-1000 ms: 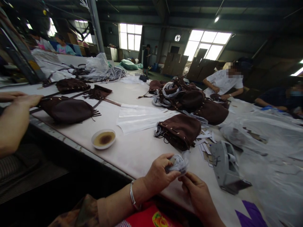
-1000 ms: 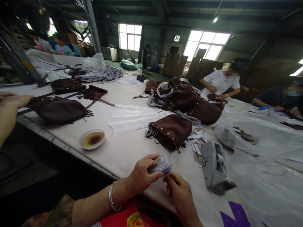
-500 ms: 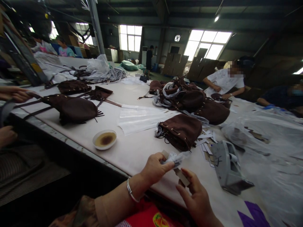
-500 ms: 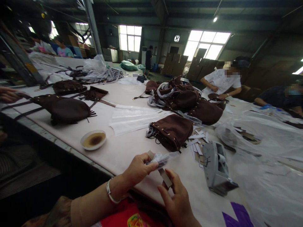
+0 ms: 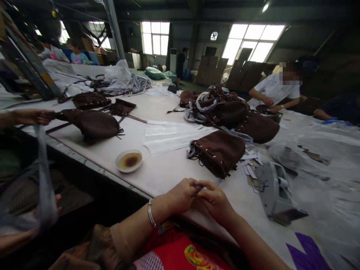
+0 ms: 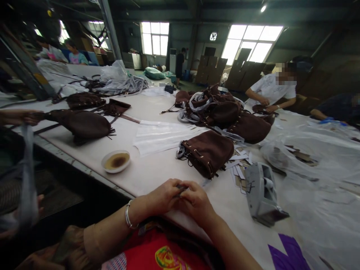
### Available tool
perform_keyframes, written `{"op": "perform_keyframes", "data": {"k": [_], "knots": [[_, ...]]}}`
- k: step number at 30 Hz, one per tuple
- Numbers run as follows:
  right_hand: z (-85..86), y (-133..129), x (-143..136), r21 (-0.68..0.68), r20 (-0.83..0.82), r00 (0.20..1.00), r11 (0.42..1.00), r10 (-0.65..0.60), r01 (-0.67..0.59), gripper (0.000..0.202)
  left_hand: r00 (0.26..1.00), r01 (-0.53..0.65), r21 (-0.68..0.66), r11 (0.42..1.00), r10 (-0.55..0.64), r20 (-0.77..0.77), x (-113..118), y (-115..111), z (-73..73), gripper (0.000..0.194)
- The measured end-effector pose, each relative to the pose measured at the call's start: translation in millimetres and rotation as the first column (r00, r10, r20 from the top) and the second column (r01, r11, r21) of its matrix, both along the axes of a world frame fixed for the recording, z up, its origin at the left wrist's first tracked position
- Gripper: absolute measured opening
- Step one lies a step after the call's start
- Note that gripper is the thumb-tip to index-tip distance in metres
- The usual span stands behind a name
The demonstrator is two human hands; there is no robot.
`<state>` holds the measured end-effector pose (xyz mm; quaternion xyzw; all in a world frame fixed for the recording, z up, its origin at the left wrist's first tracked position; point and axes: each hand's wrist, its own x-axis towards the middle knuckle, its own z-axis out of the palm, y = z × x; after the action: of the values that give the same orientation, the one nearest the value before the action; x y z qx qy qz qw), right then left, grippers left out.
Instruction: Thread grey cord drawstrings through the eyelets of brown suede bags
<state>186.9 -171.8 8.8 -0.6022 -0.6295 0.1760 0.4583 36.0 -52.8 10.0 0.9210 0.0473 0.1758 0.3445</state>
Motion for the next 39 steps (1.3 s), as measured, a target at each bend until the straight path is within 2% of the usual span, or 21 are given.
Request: {"op": "perform_keyframes", "data": {"k": [2, 4, 7, 9, 11, 15, 17, 23, 26, 29, 34, 36, 39], "knots": [[-8.0, 8.7, -5.8, -0.044, -0.039, 0.999, 0.999, 0.025, -0.026, 0.019, 1.000, 0.030, 0.017, 0.999, -0.030, 0.003, -8.2, 4.6, -5.4, 0.025], [-11.9, 13.7, -8.1, -0.081, -0.067, 0.998, 0.997, 0.005, -0.011, 0.016, 1.000, 0.010, 0.002, 1.000, -0.010, 0.019, -14.8, 5.9, -10.5, 0.029], [-11.5, 17.6, -6.9, -0.143, -0.087, 0.993, 0.987, -0.081, 0.068, 0.012, 0.991, -0.129, -0.084, 0.988, 0.131, 0.025, -17.5, 3.0, -17.1, 0.029], [-9.7, 19.8, -5.8, -0.191, -0.091, 0.985, 0.973, -0.147, 0.128, 0.009, 0.971, -0.237, -0.156, 0.959, 0.240, 0.002, -14.6, 0.4, -20.0, 0.025], [-7.8, 22.2, -5.2, -0.230, -0.116, 0.976, 0.961, -0.184, 0.154, 0.007, 0.956, -0.291, -0.241, 0.926, 0.293, -0.027, -10.1, -0.9, -20.9, 0.018], [-1.3, 27.7, -2.3, -0.255, -0.163, 0.974, 0.961, -0.155, 0.111, 0.011, 0.950, -0.309, -0.404, 0.861, 0.304, -0.078, -4.8, 0.5, -19.0, 0.012], [4.3, 30.4, 1.4, -0.275, -0.151, 0.982, 0.959, -0.114, 0.069, 0.012, 0.945, -0.322, -0.438, 0.839, 0.315, -0.091, -4.5, 1.2, -18.1, 0.009], [20.2, 36.1, 13.5, -0.412, -0.165, 0.986, 0.909, -0.012, -0.058, 0.008, 0.957, -0.267, -0.408, 0.873, 0.290, -0.005, -3.7, -1.4, -15.6, 0.013], [24.0, 38.5, 14.9, -0.434, -0.154, 0.988, 0.899, -0.018, -0.051, 0.011, 0.961, -0.253, -0.389, 0.886, 0.277, 0.004, -3.7, -2.8, -14.0, 0.012], [27.9, 41.1, 15.0, -0.429, -0.056, 0.998, 0.903, -0.007, -0.018, 0.020, 0.961, -0.253, -0.381, 0.889, 0.277, 0.007, -3.8, -4.3, -14.2, 0.010], [33.6, 41.8, 12.0, -0.394, 0.280, 0.954, 0.919, 0.107, 0.013, 0.011, 0.949, -0.303, -0.367, 0.879, 0.315, -0.029, -1.5, -7.2, -14.4, 0.002], [31.9, 39.6, 7.5, -0.293, 0.434, 0.894, 0.956, 0.114, 0.020, 0.012, 0.934, -0.352, -0.360, 0.864, 0.351, -0.070, -0.6, -6.7, -12.0, 0.002], [25.9, 34.2, 0.0, -0.070, 0.647, 0.760, 0.997, 0.067, -0.029, 0.018, 0.924, -0.383, -0.351, 0.855, 0.356, -0.141, -1.6, -3.9, -6.4, 0.007]]}}
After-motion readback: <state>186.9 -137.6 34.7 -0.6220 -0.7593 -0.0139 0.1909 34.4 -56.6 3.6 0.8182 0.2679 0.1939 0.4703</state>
